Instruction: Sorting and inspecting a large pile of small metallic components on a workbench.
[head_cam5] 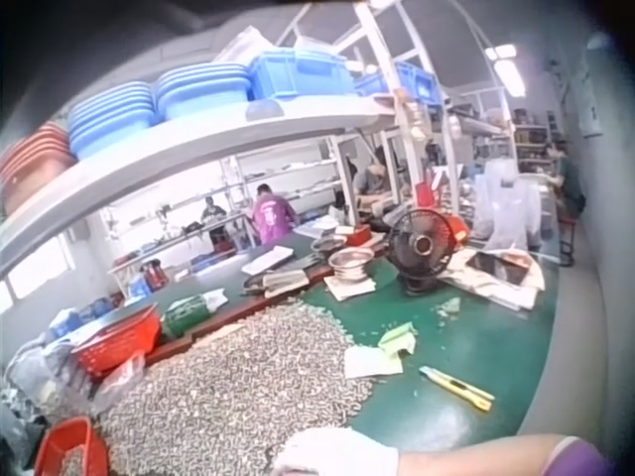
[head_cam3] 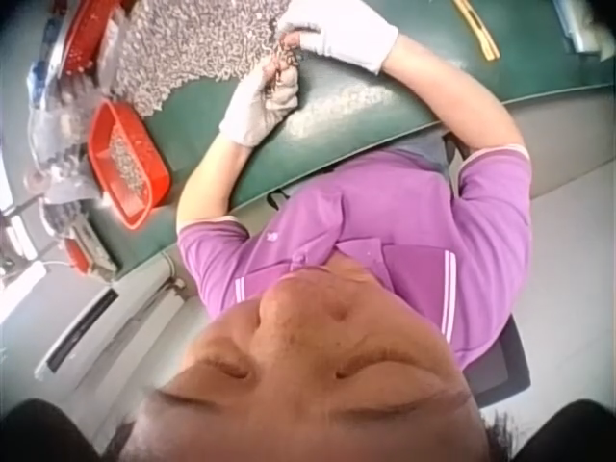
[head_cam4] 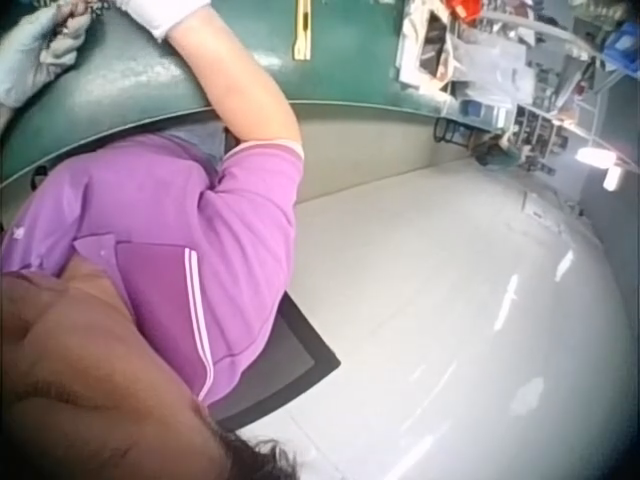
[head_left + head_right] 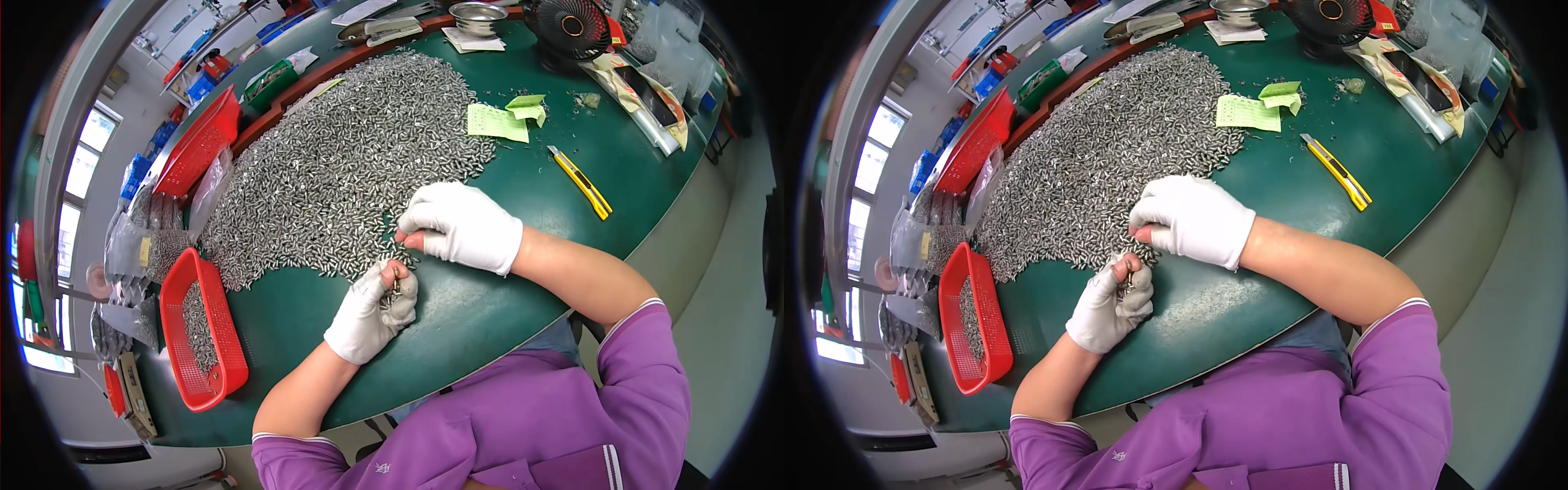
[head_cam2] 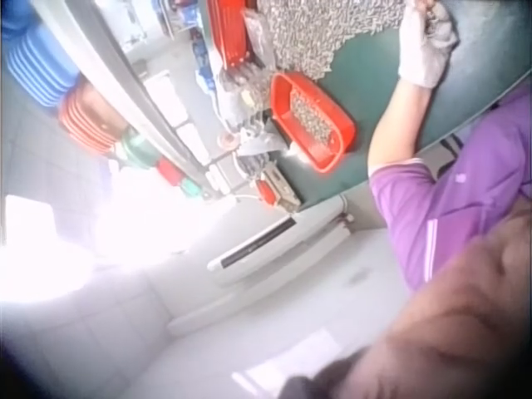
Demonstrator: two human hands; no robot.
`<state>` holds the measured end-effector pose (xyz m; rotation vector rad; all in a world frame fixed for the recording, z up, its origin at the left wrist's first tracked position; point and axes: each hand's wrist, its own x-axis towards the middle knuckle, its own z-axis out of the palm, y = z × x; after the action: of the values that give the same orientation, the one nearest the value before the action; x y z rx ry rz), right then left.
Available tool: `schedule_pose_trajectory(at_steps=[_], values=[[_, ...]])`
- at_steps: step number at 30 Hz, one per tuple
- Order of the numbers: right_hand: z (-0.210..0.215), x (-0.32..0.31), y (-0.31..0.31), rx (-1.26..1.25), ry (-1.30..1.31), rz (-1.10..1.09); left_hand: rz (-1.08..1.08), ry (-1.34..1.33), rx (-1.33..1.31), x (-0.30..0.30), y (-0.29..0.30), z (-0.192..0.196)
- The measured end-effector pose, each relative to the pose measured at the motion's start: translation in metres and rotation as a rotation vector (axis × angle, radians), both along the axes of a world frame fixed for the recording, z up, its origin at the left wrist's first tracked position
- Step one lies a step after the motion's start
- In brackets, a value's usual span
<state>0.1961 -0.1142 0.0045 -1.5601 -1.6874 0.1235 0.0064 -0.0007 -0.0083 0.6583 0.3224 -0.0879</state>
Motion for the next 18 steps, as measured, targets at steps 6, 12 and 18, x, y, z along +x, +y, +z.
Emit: schedule_pose_trajectory(at_steps=[6,12,18], values=[[-0.008,0.002,0.001,-0.053,-0.223,-0.058,0.031,-0.017,-0.015,-0.003,0.002,-0.004],[-0.01,-0.005,0.003,-0.123,-0.352,-0.086,0.067,-0.014,0.047,-0.004,-0.001,-0.003],[-0.011,-0.009,0.004,-0.129,-0.343,-0.111,0.073,-0.005,0.018,-0.004,0.001,-0.005]])
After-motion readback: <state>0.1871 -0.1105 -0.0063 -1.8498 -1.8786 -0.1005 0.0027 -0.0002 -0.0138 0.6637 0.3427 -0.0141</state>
